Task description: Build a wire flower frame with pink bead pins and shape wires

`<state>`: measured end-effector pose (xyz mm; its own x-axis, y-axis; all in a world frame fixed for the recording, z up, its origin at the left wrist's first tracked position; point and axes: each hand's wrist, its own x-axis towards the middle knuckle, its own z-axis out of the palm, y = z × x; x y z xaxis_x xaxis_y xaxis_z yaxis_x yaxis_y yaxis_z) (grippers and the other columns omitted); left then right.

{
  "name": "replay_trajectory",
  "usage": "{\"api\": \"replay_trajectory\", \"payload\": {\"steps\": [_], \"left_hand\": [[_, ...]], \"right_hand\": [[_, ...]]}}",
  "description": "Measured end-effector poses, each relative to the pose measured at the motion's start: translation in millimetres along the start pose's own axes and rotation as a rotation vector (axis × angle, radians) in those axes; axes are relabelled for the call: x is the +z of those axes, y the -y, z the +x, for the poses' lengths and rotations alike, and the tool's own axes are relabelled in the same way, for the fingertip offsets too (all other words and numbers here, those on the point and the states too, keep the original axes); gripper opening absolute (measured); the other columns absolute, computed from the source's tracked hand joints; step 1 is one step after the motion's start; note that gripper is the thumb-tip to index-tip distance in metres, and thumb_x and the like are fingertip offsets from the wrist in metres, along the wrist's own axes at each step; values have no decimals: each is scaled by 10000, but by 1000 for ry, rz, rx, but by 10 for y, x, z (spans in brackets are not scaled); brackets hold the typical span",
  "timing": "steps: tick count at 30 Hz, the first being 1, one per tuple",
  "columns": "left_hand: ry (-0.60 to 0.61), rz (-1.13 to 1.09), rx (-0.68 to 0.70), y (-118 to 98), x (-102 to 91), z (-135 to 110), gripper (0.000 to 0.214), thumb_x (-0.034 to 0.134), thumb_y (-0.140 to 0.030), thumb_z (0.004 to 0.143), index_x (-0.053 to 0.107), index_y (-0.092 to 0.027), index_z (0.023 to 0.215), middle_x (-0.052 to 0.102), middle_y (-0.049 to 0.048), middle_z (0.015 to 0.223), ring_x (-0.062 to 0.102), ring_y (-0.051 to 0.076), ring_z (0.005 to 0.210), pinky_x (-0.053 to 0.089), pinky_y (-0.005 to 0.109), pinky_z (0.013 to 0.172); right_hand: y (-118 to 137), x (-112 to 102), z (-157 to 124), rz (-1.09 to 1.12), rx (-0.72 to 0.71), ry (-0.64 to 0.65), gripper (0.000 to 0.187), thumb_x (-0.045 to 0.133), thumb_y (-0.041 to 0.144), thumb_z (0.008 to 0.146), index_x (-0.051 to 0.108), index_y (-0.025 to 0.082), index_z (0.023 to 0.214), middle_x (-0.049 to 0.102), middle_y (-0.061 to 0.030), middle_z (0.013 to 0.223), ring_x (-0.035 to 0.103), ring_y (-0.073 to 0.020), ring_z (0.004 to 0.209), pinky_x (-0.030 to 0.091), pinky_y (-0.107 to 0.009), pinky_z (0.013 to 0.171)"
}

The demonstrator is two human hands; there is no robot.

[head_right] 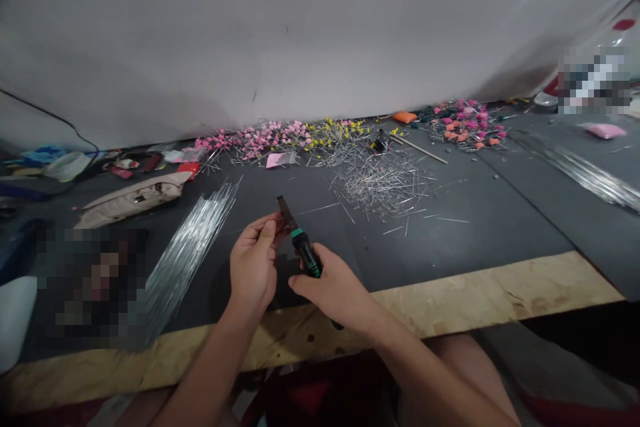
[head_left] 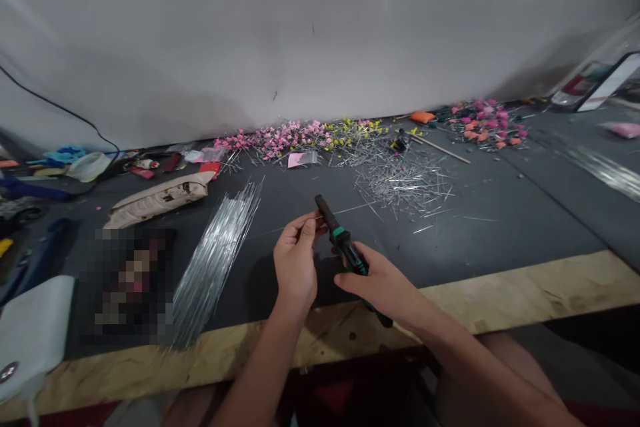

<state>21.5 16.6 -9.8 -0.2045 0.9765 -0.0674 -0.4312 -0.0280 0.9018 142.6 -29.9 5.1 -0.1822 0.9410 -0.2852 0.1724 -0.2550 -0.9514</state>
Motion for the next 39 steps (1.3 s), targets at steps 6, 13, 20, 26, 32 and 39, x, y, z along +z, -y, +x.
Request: {"api": "replay_trajectory", "payload": {"steps": [6,13,20,26,32,39], "left_hand": [[-23,-41,-55,18,-6,8,93,622,-213,753,639,-156,824,679,46,860,633,133,788,478,302,805],[-7,-81,-23,-25,-16,-9,92,608,-209,771,622,-143,834,678,64,893,640,149,829,485,317,817],[0,-107,8,-3,-52,-8,74,571,-209,801,588,-157,850,675,63,883,643,168,861,498,343,804],[-1,-98,24,-11,-58,-13,56,553,-200,815,578,-159,844,671,63,894,645,164,859,506,329,788],[9,-113,18,9,-58,-19,45,543,-203,825,558,-165,842,671,62,886,645,173,873,505,338,786],[0,-122,94,-90,-85,42,42,552,-196,817,555,-158,836,664,63,907,629,163,898,464,362,868]], "right_hand": [[7,14,-24,-12,3,-4,83,481,154,710,439,215,748,382,52,659,358,-107,599,298,-226,536],[-1,31,-13,62,19,0,105,472,162,713,490,211,804,377,48,669,343,-103,592,280,-218,527],[-28,51,-5,59,22,-25,141,481,158,711,514,207,840,381,52,673,341,-97,592,280,-216,521],[1,57,-23,52,33,-22,69,476,169,721,476,205,780,350,51,658,316,-95,571,268,-213,497],[-22,54,-16,70,47,-38,160,495,171,713,536,205,865,414,49,674,366,-99,602,303,-213,537],[-78,-13,-8,152,98,-25,211,531,187,696,582,217,898,546,27,743,488,-122,646,373,-223,582]]}}
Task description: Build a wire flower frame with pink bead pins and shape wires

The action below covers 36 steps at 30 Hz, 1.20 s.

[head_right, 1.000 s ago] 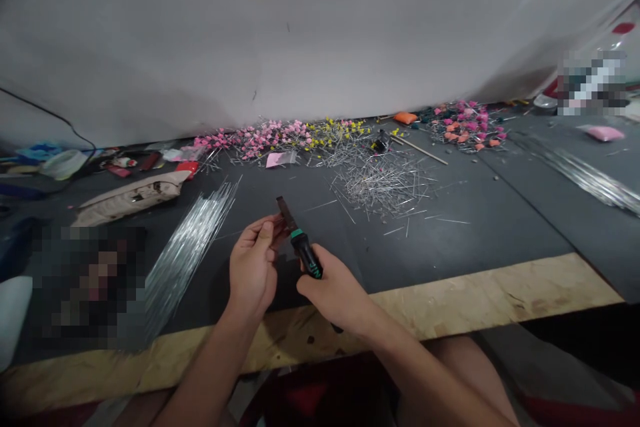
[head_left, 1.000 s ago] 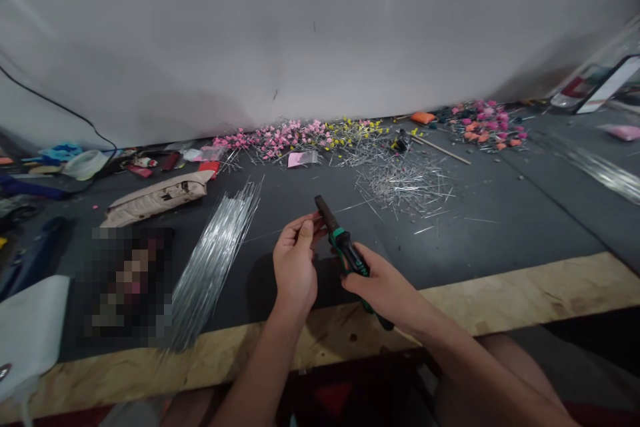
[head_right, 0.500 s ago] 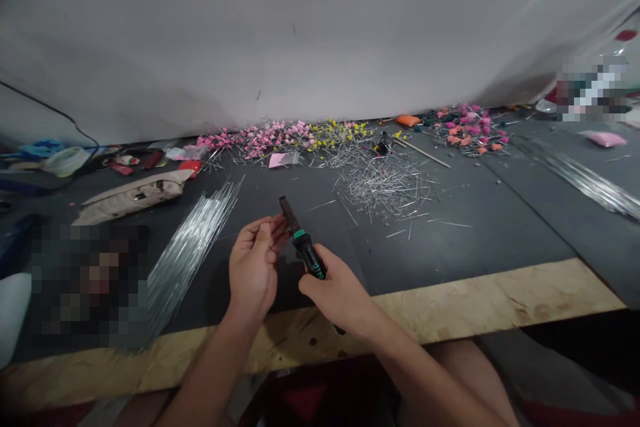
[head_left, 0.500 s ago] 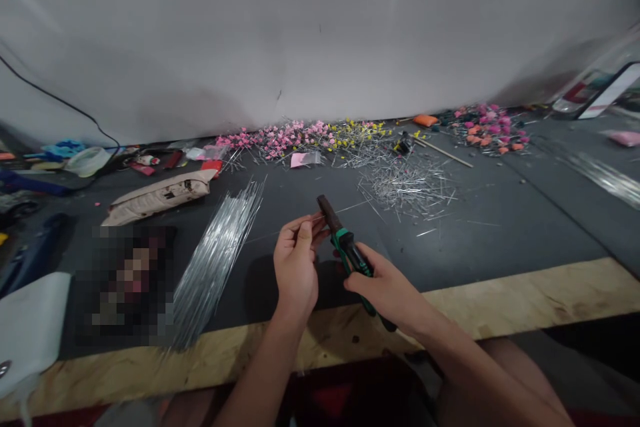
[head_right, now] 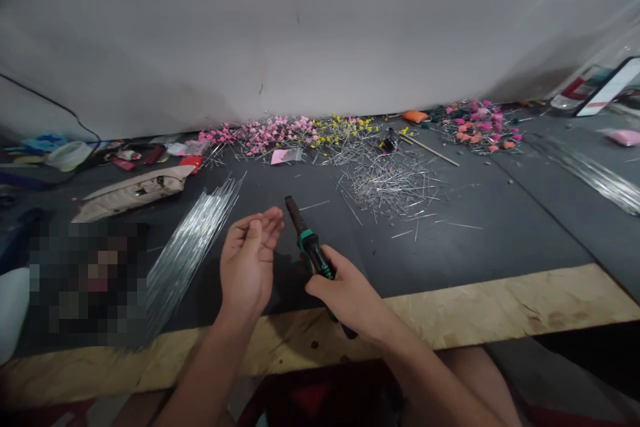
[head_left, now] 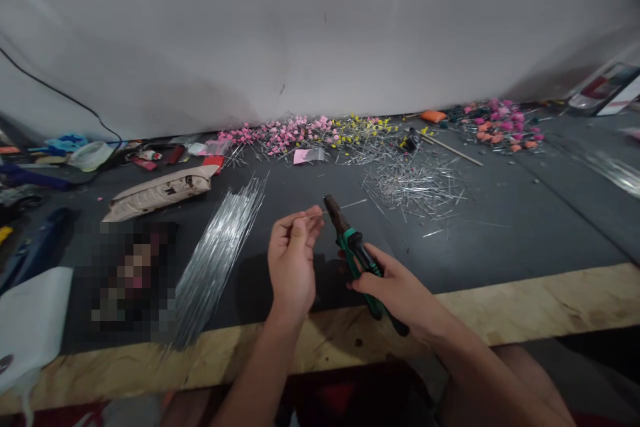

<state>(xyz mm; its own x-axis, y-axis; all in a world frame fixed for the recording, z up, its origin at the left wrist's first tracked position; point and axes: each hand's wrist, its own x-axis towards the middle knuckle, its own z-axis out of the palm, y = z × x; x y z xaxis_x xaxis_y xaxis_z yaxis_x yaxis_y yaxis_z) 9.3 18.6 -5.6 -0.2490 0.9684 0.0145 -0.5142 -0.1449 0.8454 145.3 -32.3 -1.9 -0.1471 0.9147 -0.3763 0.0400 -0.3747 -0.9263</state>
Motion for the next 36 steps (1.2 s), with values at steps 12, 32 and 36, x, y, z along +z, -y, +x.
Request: {"api": "replay_trajectory", "payload": {"steps": [12,32,36], "left_hand": [[244,825,-119,-564,-246,186,245,532,-375,811,639,-203,948,384,-61,487,329,70,391,236,198,374],[387,1358,642,-383,-242,101,273,500,-152,813,660,-282,991,629,58,864,542,223,823,372,386,802],[245,1121,815,-336,-141,-51,274,560,-93,754,676,-281,916,614,52,1006,492,249,1079,329,425,944]], "right_hand": [[191,-369,-52,-19,-28,9,340,571,181,684,612,259,1012,620,11,892,534,-194,923,374,-293,830],[65,-220,-58,-178,-28,3,133,522,189,715,564,222,837,529,14,684,527,-177,756,395,-270,661],[75,-178,-49,-205,-70,-22,150,495,168,715,550,208,849,556,8,785,511,-160,757,378,-263,666]]}}
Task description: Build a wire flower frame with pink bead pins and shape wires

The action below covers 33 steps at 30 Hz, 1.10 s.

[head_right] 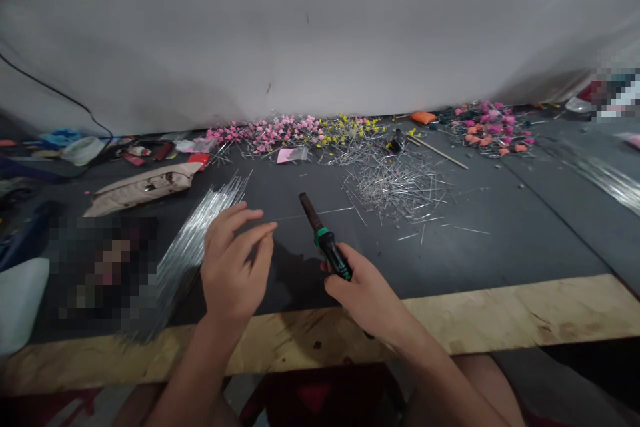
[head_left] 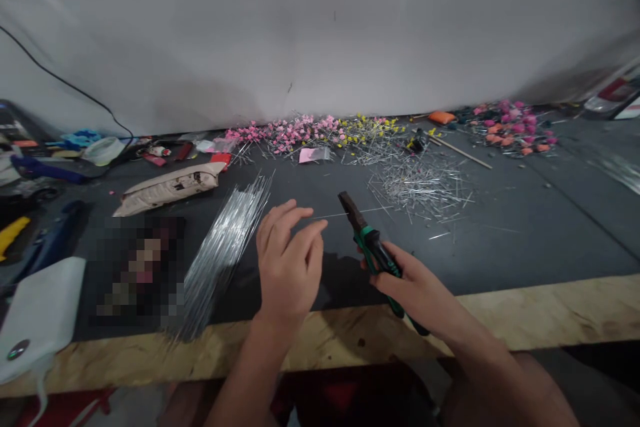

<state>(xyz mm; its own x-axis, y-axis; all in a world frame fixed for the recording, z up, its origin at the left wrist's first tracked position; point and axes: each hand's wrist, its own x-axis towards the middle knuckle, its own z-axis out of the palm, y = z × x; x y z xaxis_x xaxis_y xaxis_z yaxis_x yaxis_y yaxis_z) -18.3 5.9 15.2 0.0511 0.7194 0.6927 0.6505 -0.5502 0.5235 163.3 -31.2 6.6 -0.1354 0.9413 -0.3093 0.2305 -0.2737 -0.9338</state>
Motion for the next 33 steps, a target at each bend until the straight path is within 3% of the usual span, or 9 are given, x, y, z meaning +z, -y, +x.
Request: {"api": "replay_trajectory", "payload": {"steps": [3,6,8,10,14,18,33], "left_hand": [[91,-177,-114,-69,71,-92,219,566,-110,756,681,-264,861,649,39,921,560,216,970,395,370,886],[233,-398,-555,-57,183,-153,104,591,-215,768,663,-212,843,661,45,815,600,178,764,453,309,721],[202,-639,-833,-35,258,-153,168,633,-286,740,635,-178,869,659,50,793,600,163,709,463,286,661],[85,-885,-966,-25,310,-126,229,657,-306,722,612,-162,894,655,47,797,602,148,707,474,275,662],[-87,-1121,-995,-47,321,-56,145,669,-258,719,623,-148,803,645,28,760,605,122,700,481,257,680],[-112,-1143,-986,-65,276,-28,92,678,-221,712,646,-140,740,652,27,736,602,107,654,481,231,628],[-177,-1120,-935,-109,251,-18,63,675,-190,706,660,-152,754,680,30,739,629,123,691,505,260,673]], "right_hand": [[18,9,-2,-11,-21,4,145,478,163,718,538,201,845,551,13,815,493,-147,740,367,-255,659],[14,12,-12,-33,-45,14,139,468,160,727,519,204,850,528,22,792,473,-137,717,356,-245,643],[10,17,-20,-58,-74,11,151,465,151,734,506,205,868,507,24,778,459,-133,702,354,-241,634],[14,25,-29,-89,-125,4,171,457,131,739,495,206,887,489,22,776,449,-131,694,354,-236,630],[45,45,-32,-143,-243,8,180,436,74,727,485,208,839,506,-9,915,468,-137,763,365,-239,668],[62,57,-26,-161,-320,5,170,432,40,706,451,204,747,479,-35,1065,480,-155,866,372,-253,723],[57,56,-33,-152,-328,15,192,435,23,703,465,204,759,465,-45,1124,476,-176,995,374,-273,796]]}}
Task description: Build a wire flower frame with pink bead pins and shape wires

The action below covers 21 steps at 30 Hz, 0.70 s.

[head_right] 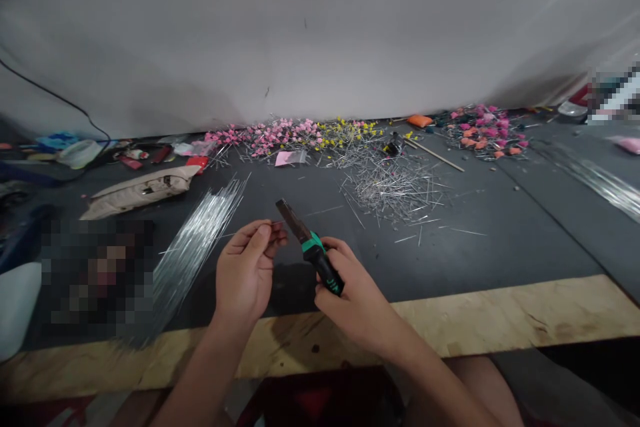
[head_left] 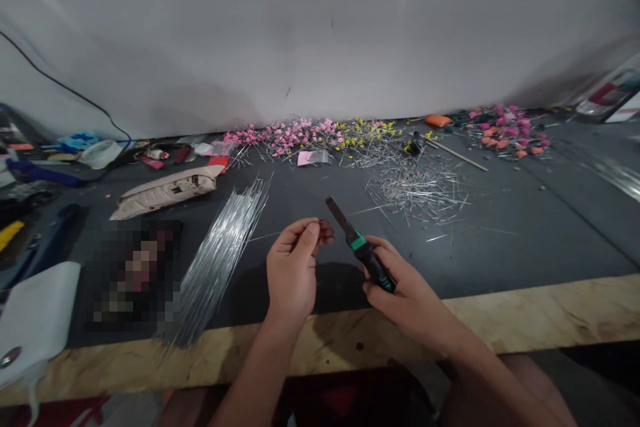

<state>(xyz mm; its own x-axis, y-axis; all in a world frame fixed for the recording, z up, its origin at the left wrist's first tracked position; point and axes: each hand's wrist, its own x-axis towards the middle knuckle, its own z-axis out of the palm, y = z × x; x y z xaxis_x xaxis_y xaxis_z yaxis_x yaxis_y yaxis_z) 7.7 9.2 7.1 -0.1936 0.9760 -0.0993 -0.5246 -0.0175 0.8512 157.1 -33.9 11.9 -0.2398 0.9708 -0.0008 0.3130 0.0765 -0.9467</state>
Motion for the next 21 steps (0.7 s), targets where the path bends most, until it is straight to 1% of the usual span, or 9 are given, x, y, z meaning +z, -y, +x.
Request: {"api": "replay_trajectory", "payload": {"steps": [5,8,11,18,21], "left_hand": [[-3,34,12,3,-8,-3,63,671,-185,703,663,-154,757,683,36,742,635,137,697,513,281,676],[17,53,20,7,-10,-6,66,666,-188,710,666,-154,768,686,38,753,638,142,692,516,295,688],[38,68,32,13,-12,-9,69,661,-189,720,668,-155,780,687,38,764,639,139,690,518,297,699],[44,95,60,25,-18,-12,67,655,-191,728,668,-161,786,692,39,767,645,150,702,525,314,708],[35,97,77,31,-25,-9,51,660,-194,728,670,-169,771,692,28,751,642,141,700,521,297,708]], "right_hand": [[9,3,-2,-7,4,-3,186,438,30,696,465,206,750,468,-43,1133,492,-175,959,377,-270,764],[8,9,-1,-7,13,1,190,433,31,701,472,206,763,462,-40,1143,495,-166,936,377,-264,750],[5,6,2,1,13,0,193,432,28,703,476,204,767,460,-39,1141,490,-168,949,375,-264,756],[14,-12,6,3,16,-1,193,433,24,705,471,204,763,460,-34,1138,483,-167,979,368,-262,780],[7,-10,8,-4,22,3,188,433,26,710,464,205,756,459,-28,1137,483,-159,963,368,-254,766]]}}
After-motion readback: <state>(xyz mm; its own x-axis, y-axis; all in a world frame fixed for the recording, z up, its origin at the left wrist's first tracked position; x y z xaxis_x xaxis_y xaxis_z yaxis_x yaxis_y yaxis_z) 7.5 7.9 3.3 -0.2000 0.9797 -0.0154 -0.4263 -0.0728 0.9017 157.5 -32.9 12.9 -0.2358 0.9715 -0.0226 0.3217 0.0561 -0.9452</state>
